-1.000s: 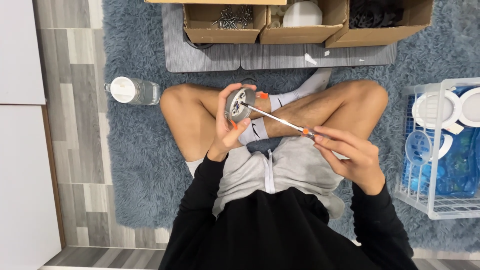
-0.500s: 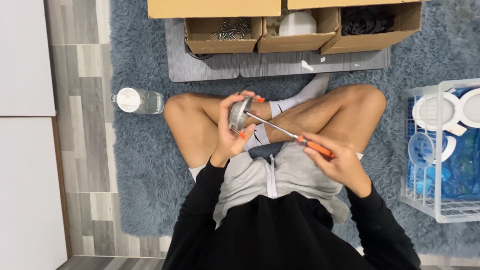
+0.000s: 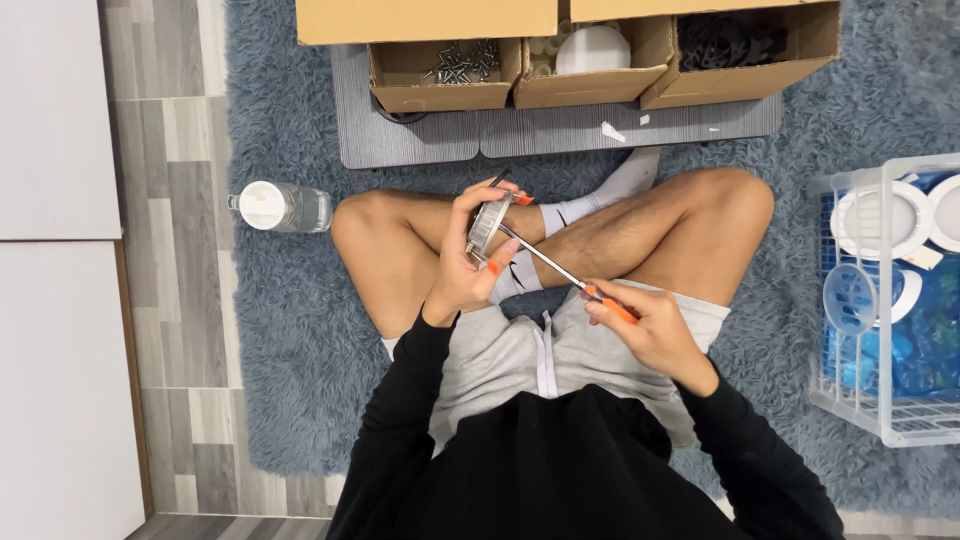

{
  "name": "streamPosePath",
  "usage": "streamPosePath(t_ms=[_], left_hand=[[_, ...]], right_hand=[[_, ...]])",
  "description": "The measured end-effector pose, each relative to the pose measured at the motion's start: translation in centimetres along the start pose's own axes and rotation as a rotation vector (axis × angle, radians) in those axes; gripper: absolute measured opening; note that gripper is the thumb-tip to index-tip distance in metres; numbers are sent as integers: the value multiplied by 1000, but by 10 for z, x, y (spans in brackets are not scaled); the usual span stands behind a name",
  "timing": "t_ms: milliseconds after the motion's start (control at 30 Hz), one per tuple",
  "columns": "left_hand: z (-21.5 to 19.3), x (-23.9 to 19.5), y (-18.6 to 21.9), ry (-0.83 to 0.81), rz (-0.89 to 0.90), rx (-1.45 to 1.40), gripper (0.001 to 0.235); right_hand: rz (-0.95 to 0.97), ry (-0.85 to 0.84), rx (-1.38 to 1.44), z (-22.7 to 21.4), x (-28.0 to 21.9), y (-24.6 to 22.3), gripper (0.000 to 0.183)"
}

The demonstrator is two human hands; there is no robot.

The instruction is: Assembling recessed LED ceiling light fixtures by fitting components together and using a screwdriver to secure them.

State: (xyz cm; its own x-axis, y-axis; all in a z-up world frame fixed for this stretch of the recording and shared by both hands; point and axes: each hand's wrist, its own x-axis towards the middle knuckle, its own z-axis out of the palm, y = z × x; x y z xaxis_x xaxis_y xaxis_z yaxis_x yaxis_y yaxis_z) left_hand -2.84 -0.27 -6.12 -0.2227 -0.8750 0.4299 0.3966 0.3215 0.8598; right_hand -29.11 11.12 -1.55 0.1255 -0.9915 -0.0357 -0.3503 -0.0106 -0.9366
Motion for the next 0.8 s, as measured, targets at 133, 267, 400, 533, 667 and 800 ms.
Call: streamPosePath(t_ms=[133,267,400,533,667,800], left_hand=[[-3,-3,-5,-6,-12,-26,57],[-12,-4,-13,-13,-27,-62,86],[-17,-3,-33,86,21,-197,94],[-21,-2,-41,152,72,-308,98],[-18,-2,-43,177,72,-353,98],[-17,-3,-45,188,19,-397,91]], right_hand=[[-14,-1,-43,2,6,-6,29],[-168,122,-288,10,7,-8,35],[-162,157,-282,15,7,-14,33],[-154,190,-283,17,7,-14,32],[-212,190,-258,17,10,-21,29],[-258,164,-262,14,10,-25,27]])
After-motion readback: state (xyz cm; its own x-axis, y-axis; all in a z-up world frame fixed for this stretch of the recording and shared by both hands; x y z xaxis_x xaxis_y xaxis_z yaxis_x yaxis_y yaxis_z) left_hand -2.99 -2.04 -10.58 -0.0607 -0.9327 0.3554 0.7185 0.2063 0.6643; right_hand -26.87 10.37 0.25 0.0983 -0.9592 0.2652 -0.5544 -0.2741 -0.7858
